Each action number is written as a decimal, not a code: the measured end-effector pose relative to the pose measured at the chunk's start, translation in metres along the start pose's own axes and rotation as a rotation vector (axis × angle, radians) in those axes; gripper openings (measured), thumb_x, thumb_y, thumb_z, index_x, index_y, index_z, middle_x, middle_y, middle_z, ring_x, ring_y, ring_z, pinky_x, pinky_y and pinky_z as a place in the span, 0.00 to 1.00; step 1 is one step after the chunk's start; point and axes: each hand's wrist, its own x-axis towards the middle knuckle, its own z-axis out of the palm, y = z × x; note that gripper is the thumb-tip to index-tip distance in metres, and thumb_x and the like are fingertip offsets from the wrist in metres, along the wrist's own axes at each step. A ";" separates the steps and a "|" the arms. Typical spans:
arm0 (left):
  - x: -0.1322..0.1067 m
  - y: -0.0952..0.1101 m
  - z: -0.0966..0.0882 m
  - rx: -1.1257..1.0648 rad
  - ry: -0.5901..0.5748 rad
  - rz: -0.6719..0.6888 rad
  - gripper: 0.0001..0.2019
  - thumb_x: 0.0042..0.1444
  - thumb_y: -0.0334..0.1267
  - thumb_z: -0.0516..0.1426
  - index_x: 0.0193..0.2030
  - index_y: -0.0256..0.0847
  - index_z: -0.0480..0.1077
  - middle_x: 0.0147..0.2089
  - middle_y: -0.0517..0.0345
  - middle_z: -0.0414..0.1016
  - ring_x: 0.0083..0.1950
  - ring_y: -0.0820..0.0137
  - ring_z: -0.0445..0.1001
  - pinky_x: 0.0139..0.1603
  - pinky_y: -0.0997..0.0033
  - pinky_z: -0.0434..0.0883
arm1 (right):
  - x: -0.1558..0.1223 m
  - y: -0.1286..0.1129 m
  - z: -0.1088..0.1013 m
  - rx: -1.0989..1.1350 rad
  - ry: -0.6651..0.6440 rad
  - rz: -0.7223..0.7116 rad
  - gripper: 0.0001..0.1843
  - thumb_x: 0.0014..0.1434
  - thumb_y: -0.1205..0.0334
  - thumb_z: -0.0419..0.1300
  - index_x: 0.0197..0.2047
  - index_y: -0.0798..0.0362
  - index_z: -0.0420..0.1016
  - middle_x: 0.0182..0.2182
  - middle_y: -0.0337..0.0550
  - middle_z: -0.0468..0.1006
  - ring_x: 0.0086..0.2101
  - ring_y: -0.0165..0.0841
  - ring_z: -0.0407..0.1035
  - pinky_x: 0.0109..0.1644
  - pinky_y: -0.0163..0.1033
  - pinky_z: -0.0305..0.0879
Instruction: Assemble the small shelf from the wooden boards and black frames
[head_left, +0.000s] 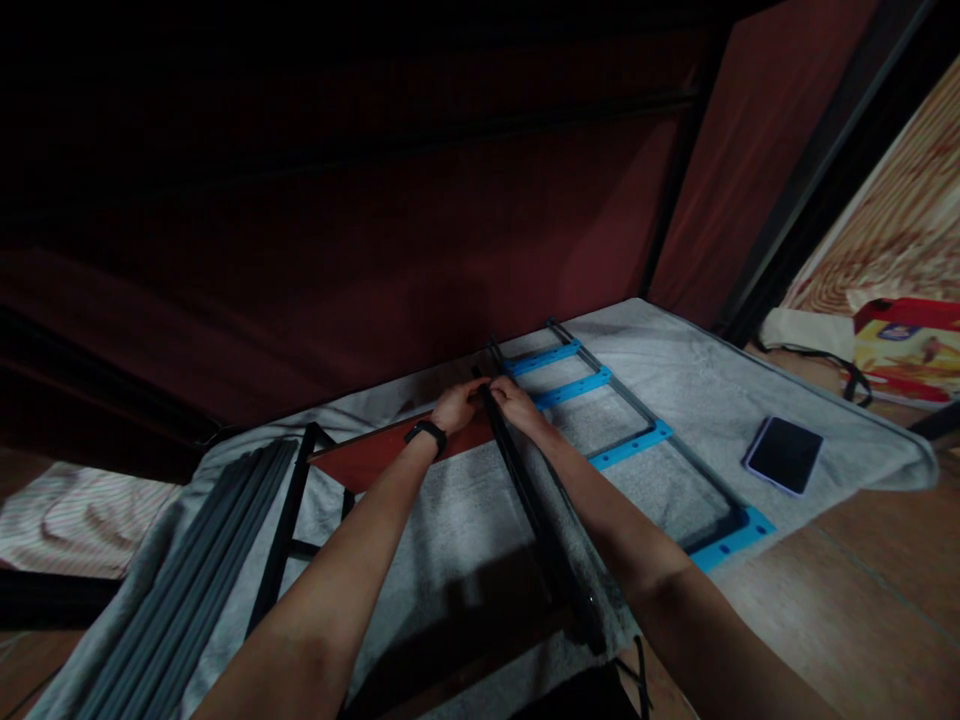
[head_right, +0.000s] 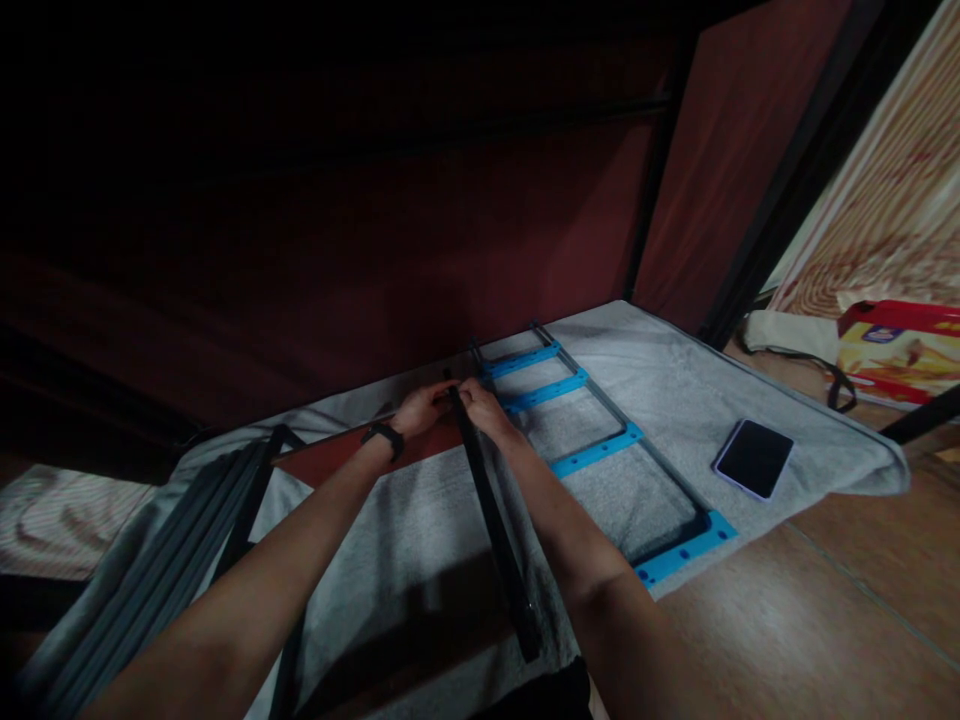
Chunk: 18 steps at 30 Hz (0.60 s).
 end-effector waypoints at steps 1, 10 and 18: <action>0.000 0.000 0.000 0.000 0.002 -0.004 0.25 0.57 0.27 0.57 0.62 0.42 0.70 0.54 0.51 0.79 0.55 0.63 0.77 0.58 0.64 0.71 | 0.000 0.000 0.000 -0.021 -0.014 -0.004 0.09 0.65 0.63 0.48 0.41 0.48 0.68 0.37 0.38 0.74 0.43 0.33 0.69 0.52 0.39 0.64; 0.000 0.002 -0.001 0.005 -0.008 -0.016 0.25 0.58 0.28 0.56 0.63 0.44 0.70 0.54 0.52 0.79 0.55 0.64 0.77 0.57 0.67 0.71 | 0.007 -0.002 0.006 -0.039 -0.020 0.009 0.13 0.67 0.61 0.46 0.40 0.49 0.71 0.42 0.45 0.77 0.49 0.35 0.69 0.59 0.42 0.61; 0.003 -0.005 0.002 0.037 0.010 0.001 0.25 0.58 0.28 0.56 0.63 0.44 0.70 0.55 0.52 0.79 0.56 0.63 0.77 0.57 0.66 0.71 | 0.001 -0.003 0.002 -0.008 -0.010 0.013 0.09 0.66 0.59 0.47 0.39 0.48 0.67 0.34 0.37 0.73 0.39 0.33 0.69 0.48 0.37 0.65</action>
